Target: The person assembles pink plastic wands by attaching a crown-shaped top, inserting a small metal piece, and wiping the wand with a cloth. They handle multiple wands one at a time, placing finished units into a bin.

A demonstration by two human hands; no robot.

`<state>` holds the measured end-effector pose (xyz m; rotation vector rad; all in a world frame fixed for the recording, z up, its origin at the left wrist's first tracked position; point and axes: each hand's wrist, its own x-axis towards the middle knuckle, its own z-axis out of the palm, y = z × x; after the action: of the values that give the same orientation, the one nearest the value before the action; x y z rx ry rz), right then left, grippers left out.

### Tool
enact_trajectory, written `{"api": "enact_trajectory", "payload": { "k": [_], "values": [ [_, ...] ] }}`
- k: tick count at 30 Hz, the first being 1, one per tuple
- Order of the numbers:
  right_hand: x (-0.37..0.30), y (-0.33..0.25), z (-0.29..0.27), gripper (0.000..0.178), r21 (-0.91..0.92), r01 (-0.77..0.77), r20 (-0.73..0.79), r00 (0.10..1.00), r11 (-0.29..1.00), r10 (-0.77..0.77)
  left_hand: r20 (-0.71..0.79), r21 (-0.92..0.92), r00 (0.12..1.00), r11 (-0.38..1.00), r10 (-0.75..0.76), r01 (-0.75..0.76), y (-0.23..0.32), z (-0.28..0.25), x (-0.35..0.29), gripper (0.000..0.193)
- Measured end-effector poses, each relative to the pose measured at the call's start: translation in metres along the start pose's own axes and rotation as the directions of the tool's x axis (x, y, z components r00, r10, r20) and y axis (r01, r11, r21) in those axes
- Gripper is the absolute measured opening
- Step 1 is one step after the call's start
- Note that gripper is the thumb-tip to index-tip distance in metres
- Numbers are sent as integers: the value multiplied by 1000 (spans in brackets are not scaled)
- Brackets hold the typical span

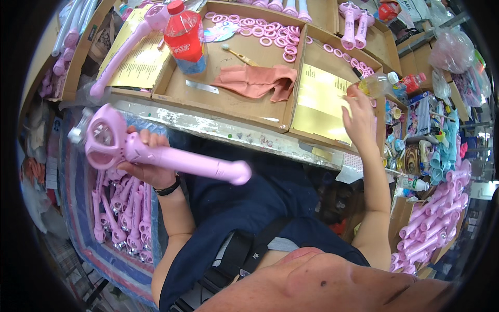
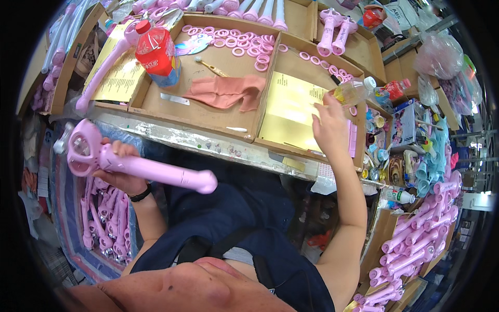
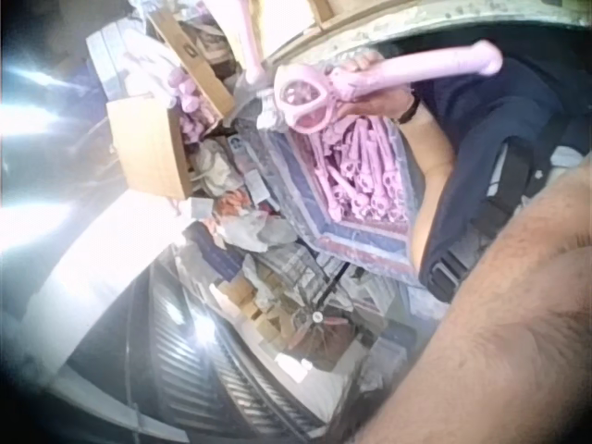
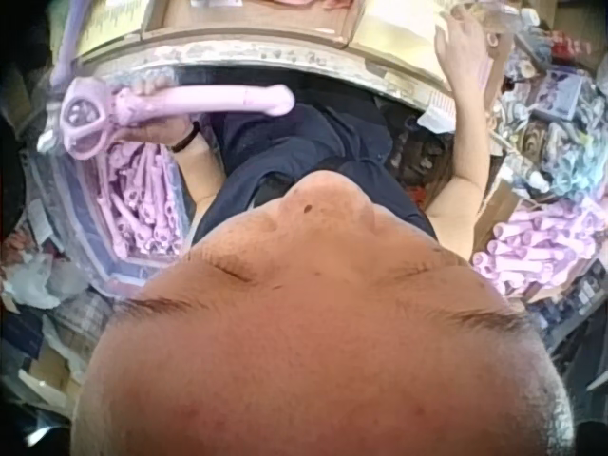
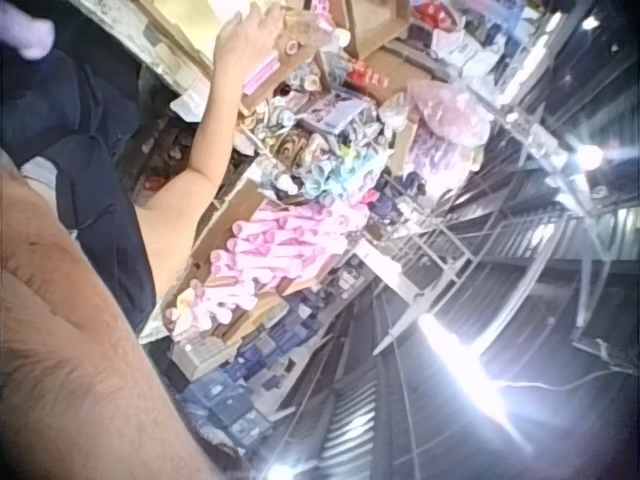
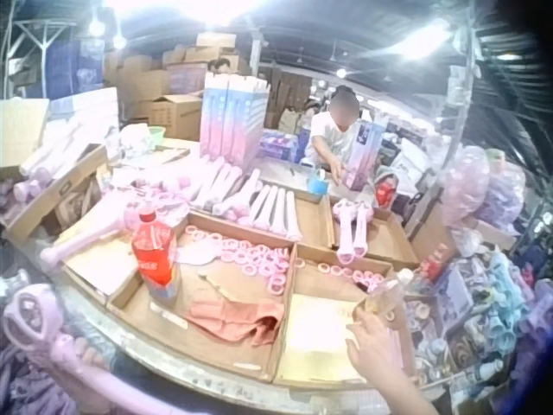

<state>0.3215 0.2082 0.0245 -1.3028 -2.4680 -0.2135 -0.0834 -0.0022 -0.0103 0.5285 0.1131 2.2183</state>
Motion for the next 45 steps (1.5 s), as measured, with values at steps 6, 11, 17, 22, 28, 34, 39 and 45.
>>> {"api": "enact_trajectory", "payload": {
  "k": [6, 11, 17, 22, 28, 34, 39, 45],
  "values": [
    [-13, -65, -60, 10, 526, 22, -489, 826, 850, 281, 79, 43, 950, 953, -304, 301, -26, 24, -15, 79],
    [-22, -137, -56, 9, 997, -78, 55, 883, 29, 467, -1, 113, 969, 962, -249, 247, -57, 36, -38, 67],
    [-7, -185, -34, 9, 944, -279, 317, 917, -178, 244, 95, 164, 970, 965, -224, 207, -58, 37, -45, 69],
    [-5, -190, -24, 9, 972, -216, 233, 936, -91, 265, 50, 111, 973, 970, -224, 217, -60, 40, -46, 68],
    [-6, -188, -23, 9, 966, -256, 253, 928, -24, 274, 57, 84, 969, 968, -241, 236, -59, 42, -44, 66],
    [-5, -188, -21, 9, 969, -245, 241, 930, -21, 278, 44, 67, 966, 965, -256, 253, -59, 43, -43, 67],
    [-7, -191, -20, 10, 964, -253, 217, 926, 80, 310, 42, 118, 966, 962, -254, 247, -60, 44, -44, 70],
    [-8, -183, -20, 57, 765, -351, 137, 908, 540, 396, 78, 239, 970, 949, -232, 208, -58, 42, -45, 75]
  ]
}}
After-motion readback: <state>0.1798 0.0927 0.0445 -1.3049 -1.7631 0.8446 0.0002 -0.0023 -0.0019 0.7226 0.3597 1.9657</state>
